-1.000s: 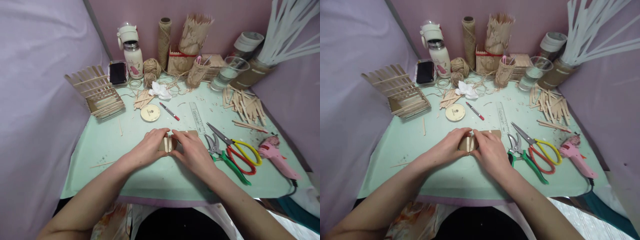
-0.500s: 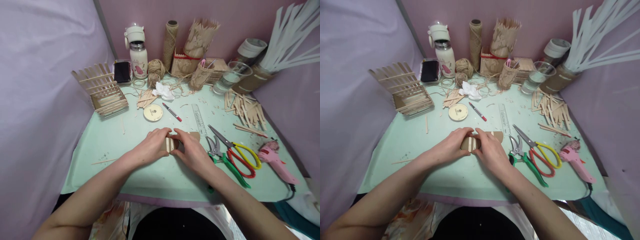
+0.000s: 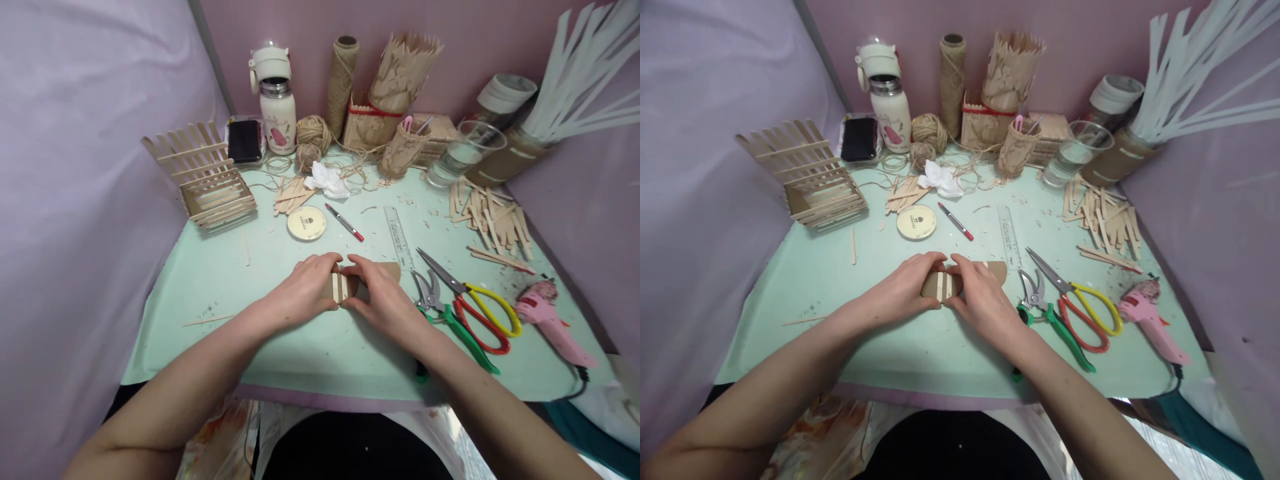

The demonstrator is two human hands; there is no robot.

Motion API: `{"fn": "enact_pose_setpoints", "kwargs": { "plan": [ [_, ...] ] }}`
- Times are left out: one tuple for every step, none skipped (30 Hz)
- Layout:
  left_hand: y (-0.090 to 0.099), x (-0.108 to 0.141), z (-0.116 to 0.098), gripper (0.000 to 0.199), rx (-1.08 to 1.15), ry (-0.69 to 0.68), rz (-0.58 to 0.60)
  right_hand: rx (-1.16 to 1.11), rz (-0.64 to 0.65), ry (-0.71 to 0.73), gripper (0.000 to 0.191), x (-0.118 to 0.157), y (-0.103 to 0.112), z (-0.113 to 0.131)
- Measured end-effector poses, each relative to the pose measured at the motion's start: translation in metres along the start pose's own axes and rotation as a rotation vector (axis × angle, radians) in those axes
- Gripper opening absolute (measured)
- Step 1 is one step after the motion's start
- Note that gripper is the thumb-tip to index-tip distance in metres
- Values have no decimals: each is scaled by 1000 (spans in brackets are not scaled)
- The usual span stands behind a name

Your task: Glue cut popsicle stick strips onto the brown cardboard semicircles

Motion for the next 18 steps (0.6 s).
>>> {"fn": "enact_pose_setpoints", "kwargs": {
  "plan": [
    [0,0,-1,61,-1,0,1,0,-2,2,67,0,0,-1],
    [1,0,-2,59,-5,-4,-2,0,-3,4,67,1,-1,-1],
    [2,0,-4,56,-12,-16,-1,1,-4,5,67,1,-1,-2],
    [3,1,-6,52,-22,-37,5,3,-6,3,67,1,-1,-2],
    [4,1,-10,48,-35,-64,17,8,-9,-2,67,1,-1,-3],
    [5,1,-13,43,-51,-95,31,13,-13,-5,68,1,-1,-4],
    [5,1,-17,37,-68,-127,46,17,-17,-7,68,0,-1,-5],
    [5,1,-20,29,-84,-160,62,18,-21,-6,68,0,-1,-5],
    [4,2,-23,22,-97,-192,79,15,-26,-3,69,0,-1,-5],
    [3,2,-25,16,-105,-217,94,9,-28,2,69,-1,-1,-5],
    [2,3,-26,14,-108,-235,106,2,-28,6,69,-1,-1,-4],
    [0,3,-26,15,-104,-243,114,-3,-29,8,69,-1,-1,-4],
    [-1,4,-24,17,-91,-236,117,-6,-27,7,69,-1,-1,-4],
    [-2,4,-21,19,-70,-213,113,-10,-22,6,69,-1,0,-4],
    [-3,4,-18,20,-44,-179,104,-14,-18,7,69,-1,0,-3],
    [-4,4,-14,20,-20,-142,97,-19,-13,11,69,0,1,-3],
    [-5,5,-11,20,-3,-110,92,-23,-13,15,69,0,2,-2],
    [-5,5,-9,20,3,-88,91,-25,-11,16,70,0,3,-2]
  ]
}}
Point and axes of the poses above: each hand's wrist, its own x-axis away from the middle knuckle, its own y-axis out of the back of the hand, z = x × y, the point moved 8 cm from there along -x, towards the middle knuckle, and after that the axes turned 7 degrees about -z, right-handed, at the moved point
